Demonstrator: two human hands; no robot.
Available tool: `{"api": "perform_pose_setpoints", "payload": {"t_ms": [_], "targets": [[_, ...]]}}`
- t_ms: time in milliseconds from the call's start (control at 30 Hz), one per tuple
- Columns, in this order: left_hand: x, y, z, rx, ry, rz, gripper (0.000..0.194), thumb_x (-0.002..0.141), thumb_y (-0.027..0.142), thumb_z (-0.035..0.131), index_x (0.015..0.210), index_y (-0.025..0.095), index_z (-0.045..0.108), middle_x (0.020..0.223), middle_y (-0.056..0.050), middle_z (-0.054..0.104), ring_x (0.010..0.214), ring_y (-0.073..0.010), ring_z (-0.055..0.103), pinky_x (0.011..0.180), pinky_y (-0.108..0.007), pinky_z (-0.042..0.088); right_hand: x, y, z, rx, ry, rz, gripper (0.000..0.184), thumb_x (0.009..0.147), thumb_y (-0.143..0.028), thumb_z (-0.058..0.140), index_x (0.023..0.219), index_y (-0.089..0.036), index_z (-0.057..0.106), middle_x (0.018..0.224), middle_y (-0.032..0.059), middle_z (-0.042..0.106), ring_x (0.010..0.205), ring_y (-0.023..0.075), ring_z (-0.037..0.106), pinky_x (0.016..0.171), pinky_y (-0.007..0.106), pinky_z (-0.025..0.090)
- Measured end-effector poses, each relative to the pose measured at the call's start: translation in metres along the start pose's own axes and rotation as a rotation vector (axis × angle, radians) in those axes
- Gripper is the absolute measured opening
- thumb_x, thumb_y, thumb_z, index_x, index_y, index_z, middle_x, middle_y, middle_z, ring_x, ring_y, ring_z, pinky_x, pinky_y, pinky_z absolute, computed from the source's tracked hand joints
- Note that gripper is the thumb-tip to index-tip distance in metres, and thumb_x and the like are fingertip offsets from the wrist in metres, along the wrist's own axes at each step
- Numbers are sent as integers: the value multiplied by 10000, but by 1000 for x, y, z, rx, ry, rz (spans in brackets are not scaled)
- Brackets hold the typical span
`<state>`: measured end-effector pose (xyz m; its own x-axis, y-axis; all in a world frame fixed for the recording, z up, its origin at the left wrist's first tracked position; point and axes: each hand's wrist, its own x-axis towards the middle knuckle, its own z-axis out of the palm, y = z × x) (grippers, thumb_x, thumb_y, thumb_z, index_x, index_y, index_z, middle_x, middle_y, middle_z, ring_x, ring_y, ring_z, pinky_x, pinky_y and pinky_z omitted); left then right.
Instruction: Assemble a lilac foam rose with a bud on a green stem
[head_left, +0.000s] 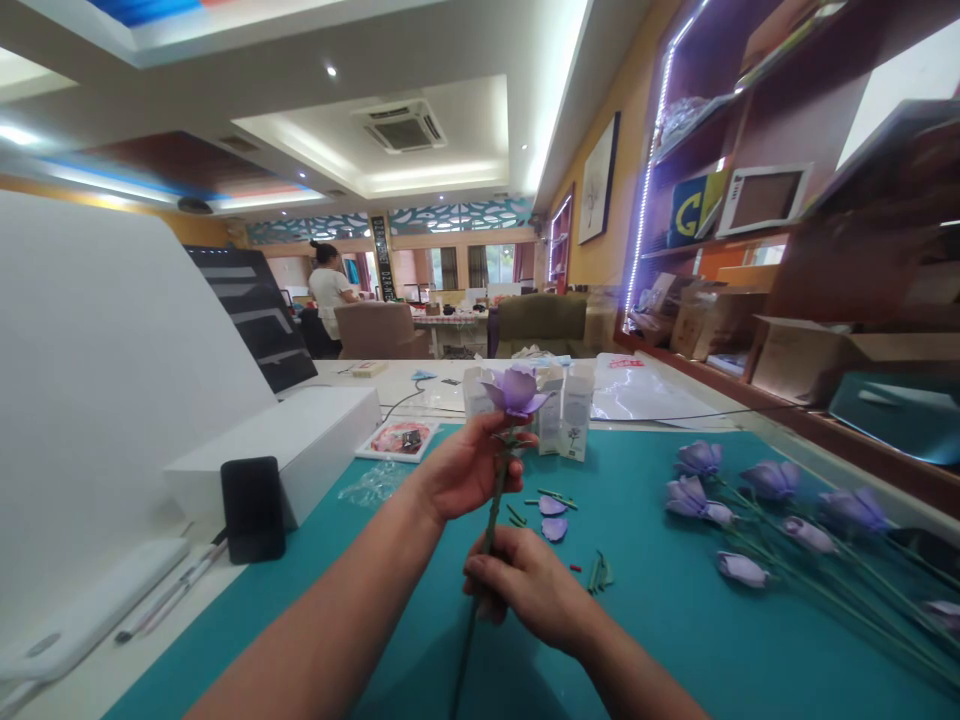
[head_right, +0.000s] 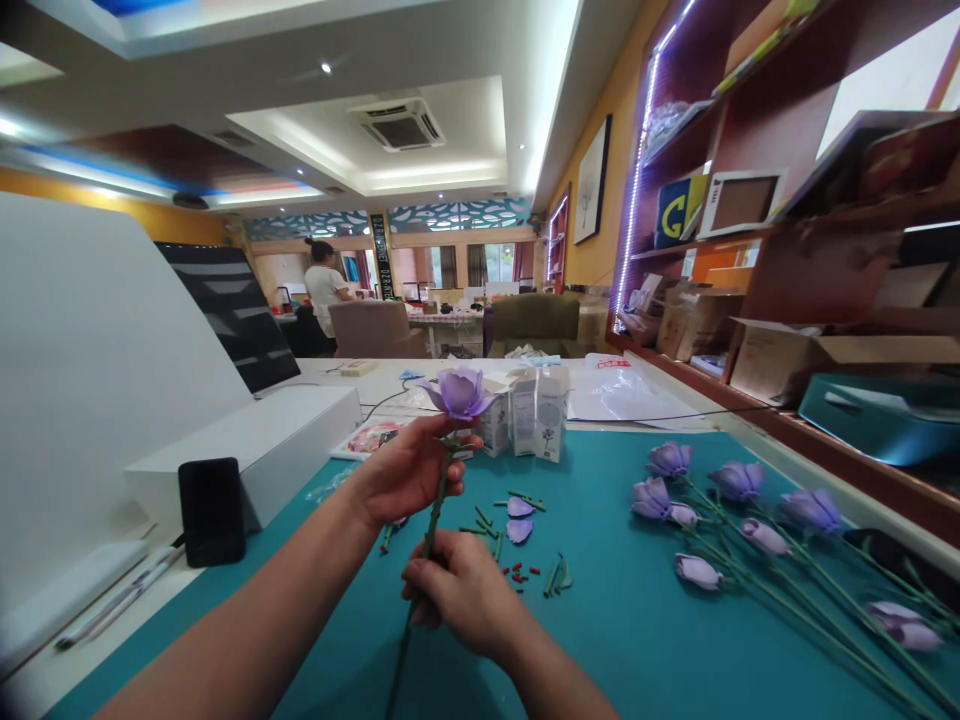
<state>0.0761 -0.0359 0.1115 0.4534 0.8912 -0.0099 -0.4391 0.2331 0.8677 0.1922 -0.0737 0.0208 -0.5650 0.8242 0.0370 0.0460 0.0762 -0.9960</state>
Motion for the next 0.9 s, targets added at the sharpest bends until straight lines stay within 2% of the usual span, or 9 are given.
{"api": "perform_pose_setpoints", "payload": {"t_ms": [200,333,433,667,900], "targets": [[-2,-1,7,22,73,79,128,826,274,637,835,147,633,862,-49,705,525,-116,588,515,-264,478,0,-3,5,-9,49,4,86,756,-208,532,681,-170,554,604,-13,610,475,101,570,468,219,434],[-3,-4,11,-13,144,135,98,796,200,667,878,176,622,934,-47,721,646,-161,664,535,-270,501,2,0,7,19,62,-1,89,752,-211,536,675,-170,553,611,-11,614,469,100,571,461,217,432],[-3,-5,12,-64,165,149,70,790,178,676,844,172,632,939,-47,722,703,-161,679,567,-261,509,3,2,7,37,65,-9,87,754,-200,536,673,-170,549,610,-10,613,466,101,570,458,217,428],[-2,-5,14,-91,212,106,56,818,190,620,798,148,651,861,-41,718,577,-125,622,473,-239,452,4,4,7,29,75,1,94,758,-144,518,671,-172,541,612,-15,614,455,92,556,457,209,413],[-2,-6,15,-124,143,135,51,729,174,638,698,135,626,712,-9,672,425,-66,470,386,-194,336,2,-1,6,21,62,9,122,780,-131,517,666,-173,530,565,-35,581,450,88,550,460,203,421]]}}
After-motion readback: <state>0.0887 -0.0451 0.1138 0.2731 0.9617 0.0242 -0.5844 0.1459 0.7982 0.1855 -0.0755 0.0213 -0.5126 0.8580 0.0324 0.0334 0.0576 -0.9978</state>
